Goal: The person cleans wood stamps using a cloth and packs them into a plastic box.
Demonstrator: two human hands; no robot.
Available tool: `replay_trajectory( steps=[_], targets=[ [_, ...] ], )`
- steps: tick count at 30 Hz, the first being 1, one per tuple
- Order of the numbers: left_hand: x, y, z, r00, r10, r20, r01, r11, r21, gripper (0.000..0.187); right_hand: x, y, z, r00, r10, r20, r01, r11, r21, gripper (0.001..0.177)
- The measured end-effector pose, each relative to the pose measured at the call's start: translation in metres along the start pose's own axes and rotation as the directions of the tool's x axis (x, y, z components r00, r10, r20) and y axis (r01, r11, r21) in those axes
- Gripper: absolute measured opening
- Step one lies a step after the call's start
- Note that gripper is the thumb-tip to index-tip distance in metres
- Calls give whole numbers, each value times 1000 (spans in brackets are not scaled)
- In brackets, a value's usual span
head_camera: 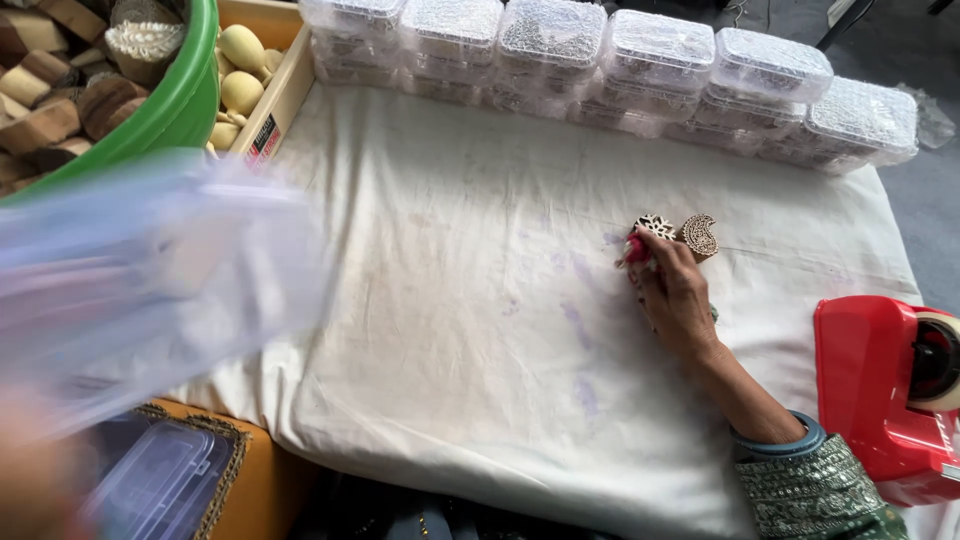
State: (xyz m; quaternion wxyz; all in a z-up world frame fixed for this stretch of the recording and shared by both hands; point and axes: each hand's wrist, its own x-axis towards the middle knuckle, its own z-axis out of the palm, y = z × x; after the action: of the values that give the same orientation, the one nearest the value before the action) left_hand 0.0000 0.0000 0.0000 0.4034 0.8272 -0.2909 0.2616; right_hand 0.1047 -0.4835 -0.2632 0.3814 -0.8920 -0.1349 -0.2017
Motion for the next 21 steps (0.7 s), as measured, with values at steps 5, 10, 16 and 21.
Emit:
replay_trajectory(
  steps=[5,10,16,21],
  targets=[
    [27,-66,159,1000,12,13,-12,1000,1,21,4,7,-6,983,176,-61,-171,982,75,37],
    [41,-96,245,947,-239,216,240,970,20,33,4,-1,-8,988,135,-73,-129,988,85,33],
    [32,-109,261,654,-548,521,604,793,76,42,3,-18,-7,999,31,43,-30,999,-22,35],
    [27,-155,297,761,-522,385,608,781,-144,42,1,-9,-5,1000,16,15,-16,998,-55,38]
  ],
)
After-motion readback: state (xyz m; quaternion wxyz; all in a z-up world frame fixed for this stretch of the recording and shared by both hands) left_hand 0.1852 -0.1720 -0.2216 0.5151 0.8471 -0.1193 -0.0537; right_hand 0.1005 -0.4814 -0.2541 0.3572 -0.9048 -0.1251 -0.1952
